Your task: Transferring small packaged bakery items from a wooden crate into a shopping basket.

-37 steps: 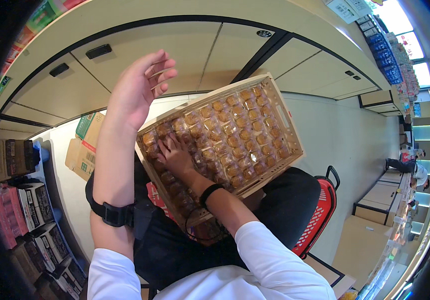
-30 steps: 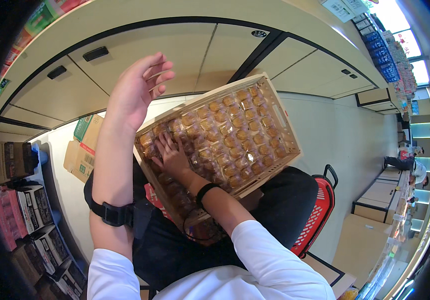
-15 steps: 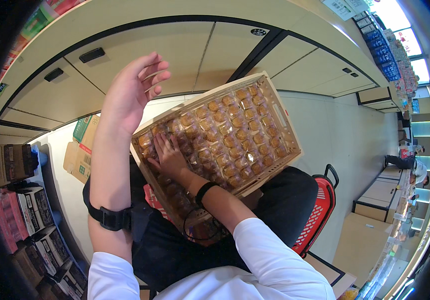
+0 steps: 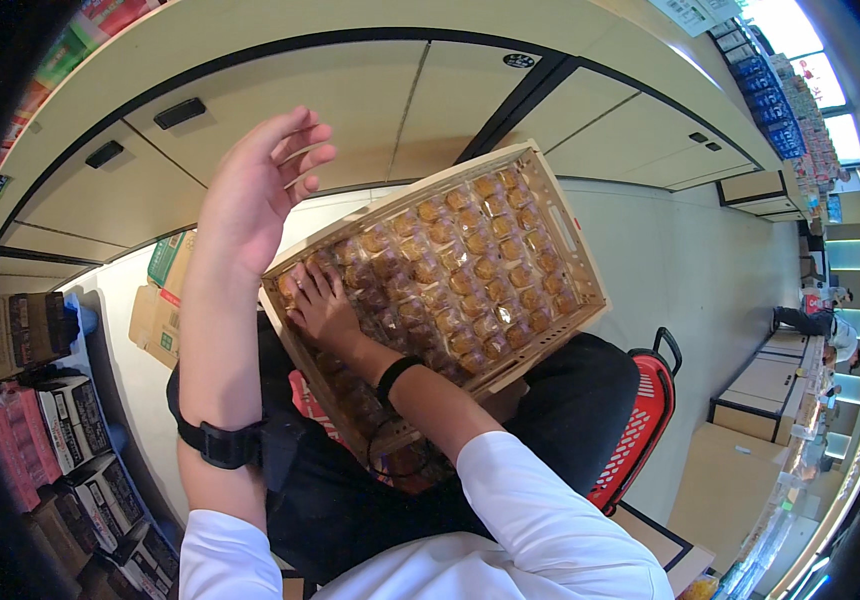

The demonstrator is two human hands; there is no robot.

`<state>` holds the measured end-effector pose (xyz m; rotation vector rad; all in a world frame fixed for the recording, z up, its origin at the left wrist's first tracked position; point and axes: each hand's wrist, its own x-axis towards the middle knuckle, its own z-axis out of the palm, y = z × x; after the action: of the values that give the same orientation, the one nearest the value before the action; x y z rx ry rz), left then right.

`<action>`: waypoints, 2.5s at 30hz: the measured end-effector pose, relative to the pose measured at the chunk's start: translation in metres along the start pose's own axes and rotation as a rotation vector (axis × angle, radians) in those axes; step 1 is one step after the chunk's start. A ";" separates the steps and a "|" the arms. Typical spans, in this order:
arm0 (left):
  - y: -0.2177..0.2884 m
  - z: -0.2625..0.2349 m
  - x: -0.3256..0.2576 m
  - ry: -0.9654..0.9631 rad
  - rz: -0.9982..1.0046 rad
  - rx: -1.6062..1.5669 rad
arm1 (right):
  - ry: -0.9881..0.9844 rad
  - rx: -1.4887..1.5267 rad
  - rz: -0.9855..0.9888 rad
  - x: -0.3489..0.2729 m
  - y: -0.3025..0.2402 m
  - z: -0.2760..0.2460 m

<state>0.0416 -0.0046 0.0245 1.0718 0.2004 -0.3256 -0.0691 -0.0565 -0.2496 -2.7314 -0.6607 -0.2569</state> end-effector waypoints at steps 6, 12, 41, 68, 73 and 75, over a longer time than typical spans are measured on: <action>0.001 -0.007 0.000 -0.035 0.011 0.000 | 0.080 0.411 0.191 0.014 0.000 -0.014; 0.001 -0.010 0.003 -0.046 0.007 -0.012 | -0.011 0.455 0.389 0.035 0.008 -0.014; 0.005 -0.010 -0.001 -0.029 0.025 -0.009 | -0.463 0.073 -0.006 0.047 -0.015 0.004; 0.005 -0.009 0.003 -0.027 0.028 0.019 | -0.220 0.273 0.098 0.018 0.029 -0.028; 0.007 -0.005 0.001 0.013 0.041 0.025 | -0.171 0.337 -0.011 0.008 0.005 -0.019; 0.006 -0.006 0.001 0.008 0.041 0.015 | -0.119 0.358 -0.003 0.012 0.000 -0.014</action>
<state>0.0448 0.0035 0.0263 1.0908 0.1829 -0.2868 -0.0606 -0.0562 -0.2333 -2.4144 -0.6703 0.0239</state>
